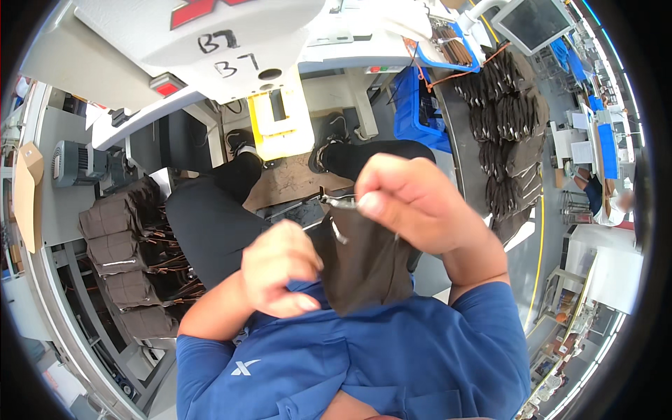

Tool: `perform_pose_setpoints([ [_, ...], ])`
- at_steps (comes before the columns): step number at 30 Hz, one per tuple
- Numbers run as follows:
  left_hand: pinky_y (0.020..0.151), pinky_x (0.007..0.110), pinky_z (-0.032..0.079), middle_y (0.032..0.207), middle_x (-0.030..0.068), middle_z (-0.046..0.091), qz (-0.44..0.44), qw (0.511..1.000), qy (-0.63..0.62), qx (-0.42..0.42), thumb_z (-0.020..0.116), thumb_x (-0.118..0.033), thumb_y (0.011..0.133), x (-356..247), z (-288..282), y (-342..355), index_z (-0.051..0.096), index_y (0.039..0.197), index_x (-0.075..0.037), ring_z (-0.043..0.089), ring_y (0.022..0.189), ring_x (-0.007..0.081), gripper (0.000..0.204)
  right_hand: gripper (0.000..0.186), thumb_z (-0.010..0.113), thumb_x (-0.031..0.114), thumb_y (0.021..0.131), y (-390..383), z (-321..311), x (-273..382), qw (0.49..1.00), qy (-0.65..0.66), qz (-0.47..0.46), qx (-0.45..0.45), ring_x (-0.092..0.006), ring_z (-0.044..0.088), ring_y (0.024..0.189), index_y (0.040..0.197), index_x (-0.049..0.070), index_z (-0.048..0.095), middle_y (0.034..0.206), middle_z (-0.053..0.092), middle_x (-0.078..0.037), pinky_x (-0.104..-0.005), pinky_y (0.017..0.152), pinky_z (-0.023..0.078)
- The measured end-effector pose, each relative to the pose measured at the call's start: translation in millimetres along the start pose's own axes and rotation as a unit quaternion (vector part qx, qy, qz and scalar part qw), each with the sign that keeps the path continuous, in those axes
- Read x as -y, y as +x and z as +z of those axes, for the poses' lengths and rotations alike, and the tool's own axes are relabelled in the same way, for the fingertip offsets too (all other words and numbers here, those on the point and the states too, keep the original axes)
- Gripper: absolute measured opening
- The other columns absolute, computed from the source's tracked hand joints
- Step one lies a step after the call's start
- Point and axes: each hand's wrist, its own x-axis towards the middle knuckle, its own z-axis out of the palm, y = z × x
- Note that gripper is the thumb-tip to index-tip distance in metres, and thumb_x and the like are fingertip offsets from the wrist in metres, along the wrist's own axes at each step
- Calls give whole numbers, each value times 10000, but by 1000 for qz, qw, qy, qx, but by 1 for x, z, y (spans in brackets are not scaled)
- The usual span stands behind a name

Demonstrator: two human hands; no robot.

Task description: Sewing and assembling components onto leather pouches using an industrial sewing machine.

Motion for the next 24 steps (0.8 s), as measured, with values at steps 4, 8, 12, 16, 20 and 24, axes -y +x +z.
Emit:
perform_pose_setpoints([
  [4, 920, 404, 483, 1113, 161, 631, -165, 978, -108, 63, 820, -595, 754, 18, -17, 25, 650, 1107, 18, 609, 1009, 304, 727, 122, 665, 154, 947, 18, 19, -1, 989, -12, -78, 126, -262, 582, 555, 936, 40, 625, 623, 577, -95, -364, 521, 434],
  [8, 945, 400, 488, 1200, 183, 638, -203, 911, -287, 216, 869, -368, 787, 22, -17, 26, 644, 1156, 57, 619, 1068, 302, 605, 193, 709, 222, 947, 36, 22, -6, 981, 33, -58, 182, -153, 536, 486, 923, 40, 648, 550, 558, -30, -307, 482, 399],
  [12, 839, 390, 516, 1049, 174, 687, -170, 813, -472, 295, 793, -249, 881, 37, -22, 11, 663, 1078, 76, 667, 971, 294, 401, 281, 701, 309, 964, 43, 30, -31, 936, 172, 13, 307, -129, 530, 535, 902, 36, 670, 604, 606, -13, -300, 536, 416],
  [16, 835, 437, 517, 1055, 266, 688, -94, 755, -517, 393, 759, -276, 916, 31, -27, 8, 650, 1118, 117, 671, 959, 414, 455, 343, 706, 297, 960, 33, 54, -76, 901, 283, -92, 315, -147, 508, 585, 756, 30, 637, 645, 580, -43, -318, 544, 390],
  [20, 982, 470, 474, 1229, 310, 640, -62, 748, -495, 438, 761, -341, 918, 24, -14, 11, 615, 1237, 130, 613, 1147, 458, 587, 448, 731, 245, 939, 40, 40, -59, 926, 256, -43, 275, -157, 435, 509, 610, 47, 501, 565, 478, -25, -340, 508, 341],
  [24, 1081, 459, 419, 1317, 307, 609, -86, 723, -523, 443, 742, -367, 935, 46, -5, -25, 591, 1287, 139, 568, 1257, 433, 634, 505, 808, 325, 876, 60, 34, -54, 959, 78, -101, 253, -140, 381, 469, 589, 55, 492, 513, 437, -33, -337, 461, 318],
])
